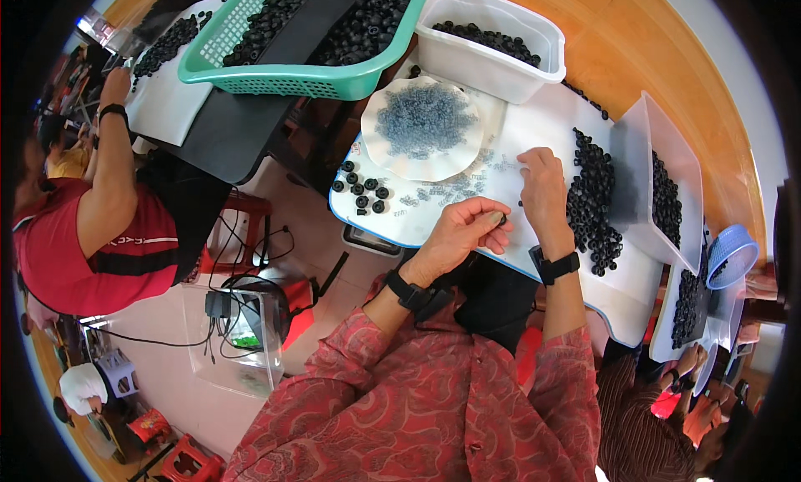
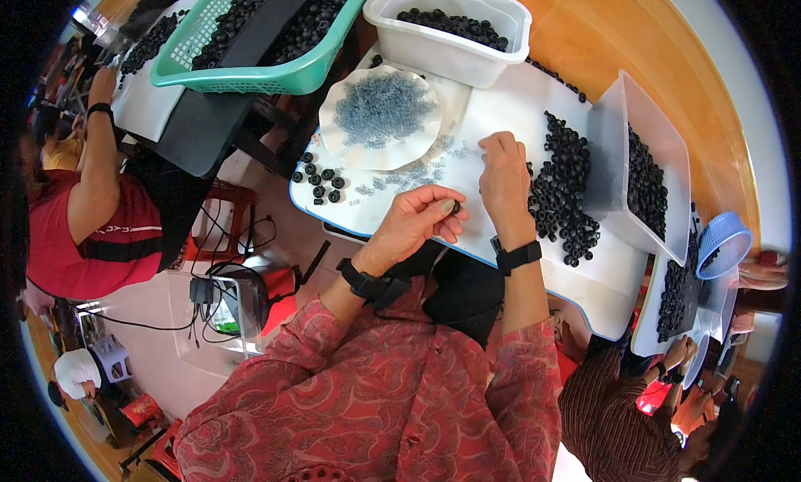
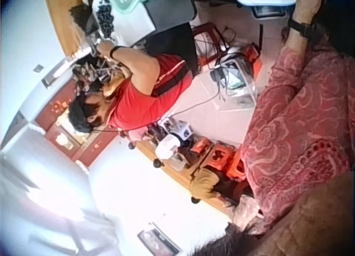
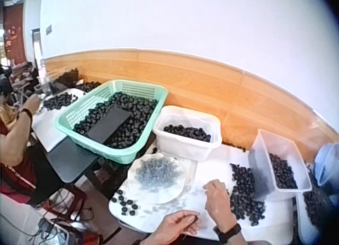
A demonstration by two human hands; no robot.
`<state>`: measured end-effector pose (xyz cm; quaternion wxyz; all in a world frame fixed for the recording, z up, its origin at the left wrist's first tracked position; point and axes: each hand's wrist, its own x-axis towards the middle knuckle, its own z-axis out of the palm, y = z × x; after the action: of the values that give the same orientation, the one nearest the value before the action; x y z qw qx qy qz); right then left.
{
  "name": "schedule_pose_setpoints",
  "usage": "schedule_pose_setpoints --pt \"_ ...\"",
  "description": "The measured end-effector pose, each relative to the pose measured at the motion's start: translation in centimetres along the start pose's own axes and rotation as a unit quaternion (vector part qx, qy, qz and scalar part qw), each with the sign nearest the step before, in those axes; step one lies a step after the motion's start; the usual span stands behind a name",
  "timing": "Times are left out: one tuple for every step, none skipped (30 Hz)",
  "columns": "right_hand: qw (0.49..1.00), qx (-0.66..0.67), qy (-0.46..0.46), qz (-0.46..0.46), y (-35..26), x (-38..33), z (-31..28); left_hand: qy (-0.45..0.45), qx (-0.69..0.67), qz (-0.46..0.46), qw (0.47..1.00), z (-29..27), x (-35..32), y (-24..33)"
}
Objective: Sorting and inspecting small black plastic components at a work table.
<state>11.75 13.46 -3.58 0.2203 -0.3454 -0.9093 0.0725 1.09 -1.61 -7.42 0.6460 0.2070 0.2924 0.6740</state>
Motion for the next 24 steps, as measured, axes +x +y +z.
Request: schedule_pose_setpoints --pt "1.000 -0.001 0.024 -0.011 -0.3 0.0 0.1 -0.001 0.000 -0.002 1.000 0.0 0.0 0.0" --pt "0.999 -0.003 0.048 -0.023 -0.4 0.1 0.1 -0.002 -0.002 -0.001 1.000 0.0 0.0 0.0" --pt "0.999 -0.005 0.049 -0.021 -0.3 0.1 0.2 -0.002 -0.004 0.000 1.000 0.0 -0.1 0.0" --pt "0.999 -0.008 0.031 -0.008 -0.3 0.0 0.2 -0.004 -0.004 -0.001 1.000 -0.1 -0.1 0.0" --pt "1.000 -0.012 0.013 0.005 -0.2 0.0 0.3 -0.004 -0.001 0.000 1.000 -0.2 -0.1 -0.1" --pt "1.000 -0.013 0.013 0.006 -0.2 0.1 0.2 -0.004 0.002 0.002 1.000 -0.2 -0.1 0.0" --pt "1.000 -0.019 0.009 0.011 -0.1 0.1 0.2 -0.005 0.002 0.002 1.000 -0.2 -0.1 0.0" --pt "1.000 -0.024 0.005 0.015 -0.1 0.1 0.2 -0.004 0.002 0.001 1.000 -0.2 -0.1 0.0" --pt "1.000 -0.025 0.006 0.015 -0.1 0.1 0.1 -0.003 0.002 0.000 1.000 -0.2 -0.1 0.0" --pt "1.000 -0.018 0.007 0.011 -0.1 0.2 0.1 -0.004 0.002 0.000 1.000 -0.2 -0.1 0.0" --pt "1.000 -0.012 0.008 0.006 -0.2 0.2 0.0 -0.002 0.006 -0.003 1.000 -0.1 -0.1 0.0" --pt "1.000 -0.012 0.009 0.006 -0.1 0.2 0.0 0.000 0.011 -0.005 1.000 -0.1 -0.1 0.0" --pt "1.000 -0.010 0.002 0.008 0.0 0.3 0.0 0.000 0.011 -0.004 1.000 -0.1 -0.1 0.0" --pt "1.000 -0.009 -0.005 0.010 0.1 0.3 -0.1 -0.003 0.007 -0.003 1.000 -0.1 -0.1 0.0" --pt "1.000 -0.009 -0.004 0.010 0.1 0.3 -0.1 -0.007 0.002 -0.002 1.000 -0.1 -0.1 0.0" --pt "1.000 -0.008 0.003 0.011 0.0 0.2 -0.2 -0.009 0.002 -0.002 1.000 -0.1 0.0 0.0" --pt "1.000 -0.007 0.011 0.013 0.0 0.1 -0.2 -0.007 0.004 0.002 1.000 -0.1 0.0 0.0" --pt "1.000 -0.009 0.013 0.014 -0.1 -0.1 -0.3 -0.006 0.007 0.007 1.000 -0.1 0.0 -0.1" --pt "0.999 0.012 0.030 0.011 -0.2 -0.3 -0.4 -0.009 0.006 0.006 1.000 -0.2 0.0 -0.1" --pt "0.998 0.032 0.049 0.009 -0.2 -0.7 -0.5 -0.003 -0.002 0.009 1.000 -0.3 -0.1 -0.1" --pt "0.998 0.029 0.050 0.011 -0.3 -1.0 -0.7 0.002 -0.010 0.011 1.000 -0.3 -0.2 -0.1" --pt "0.997 0.045 0.062 0.011 -0.4 -1.5 -0.9 -0.002 -0.011 0.009 1.000 -0.3 -0.3 -0.1" --pt "0.995 0.060 0.075 0.011 -0.5 -2.0 -1.1 -0.004 -0.022 0.011 1.000 -0.2 -0.4 0.0" --pt "0.995 0.061 0.075 0.011 -1.2 -2.6 -1.5 -0.003 -0.032 0.015 0.999 -0.4 -0.5 0.1"
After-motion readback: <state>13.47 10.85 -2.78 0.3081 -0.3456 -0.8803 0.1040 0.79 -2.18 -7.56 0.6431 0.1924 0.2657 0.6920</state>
